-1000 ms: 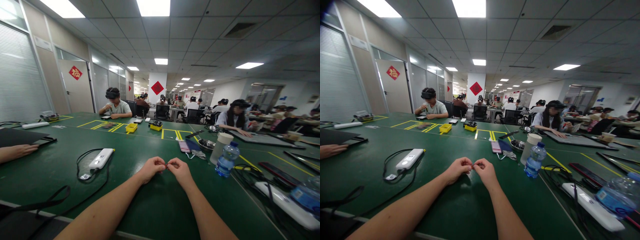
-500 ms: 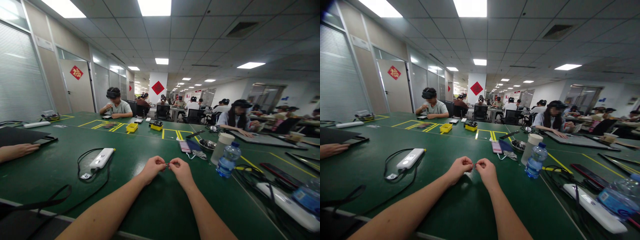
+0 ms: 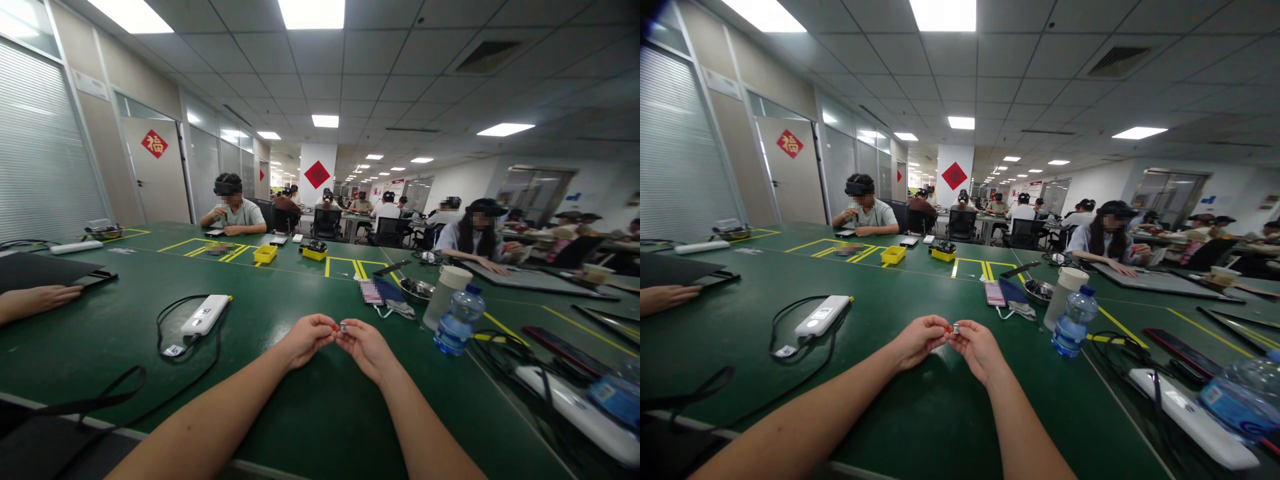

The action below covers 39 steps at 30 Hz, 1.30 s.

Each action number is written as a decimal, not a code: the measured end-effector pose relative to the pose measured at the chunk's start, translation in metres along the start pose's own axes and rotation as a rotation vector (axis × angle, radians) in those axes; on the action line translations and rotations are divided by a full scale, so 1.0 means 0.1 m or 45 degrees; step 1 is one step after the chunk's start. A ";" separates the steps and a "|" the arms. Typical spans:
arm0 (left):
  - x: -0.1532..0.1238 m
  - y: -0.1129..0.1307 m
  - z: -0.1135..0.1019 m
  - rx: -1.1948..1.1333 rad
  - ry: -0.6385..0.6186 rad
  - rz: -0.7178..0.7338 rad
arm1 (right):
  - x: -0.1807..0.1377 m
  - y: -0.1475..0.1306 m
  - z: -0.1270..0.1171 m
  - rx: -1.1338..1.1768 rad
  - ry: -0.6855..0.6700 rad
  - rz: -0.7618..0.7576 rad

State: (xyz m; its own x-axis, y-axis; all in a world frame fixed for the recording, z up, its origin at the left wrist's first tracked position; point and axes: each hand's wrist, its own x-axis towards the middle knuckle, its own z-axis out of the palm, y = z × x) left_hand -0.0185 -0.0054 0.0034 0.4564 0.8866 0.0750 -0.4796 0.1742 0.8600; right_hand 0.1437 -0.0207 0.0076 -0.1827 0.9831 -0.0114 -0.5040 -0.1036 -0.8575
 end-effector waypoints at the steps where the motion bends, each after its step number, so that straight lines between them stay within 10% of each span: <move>1: 0.00 0.00 0.00 -0.001 -0.006 0.014 | 0.00 -0.01 0.00 0.008 -0.009 -0.003; 7: -0.01 0.03 -0.01 0.269 0.002 0.126 | -0.02 -0.02 0.00 -0.105 -0.028 -0.082; 18: 0.04 -0.02 0.00 1.282 0.178 0.384 | -0.01 0.01 0.06 -1.259 0.177 -0.596; 31: -0.12 0.13 0.22 1.260 0.148 0.656 | -0.12 -0.05 0.25 -1.627 0.072 -1.073; 39: 0.04 0.03 0.08 0.490 0.239 0.232 | -0.01 -0.01 0.04 -0.806 0.265 -0.535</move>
State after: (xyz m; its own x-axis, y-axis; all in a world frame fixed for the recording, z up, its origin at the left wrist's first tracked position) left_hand -0.0122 -0.0050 0.0098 0.2300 0.9564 0.1801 -0.2099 -0.1319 0.9688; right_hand 0.1404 -0.0218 0.0105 0.1099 0.9352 0.3365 0.0925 0.3275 -0.9403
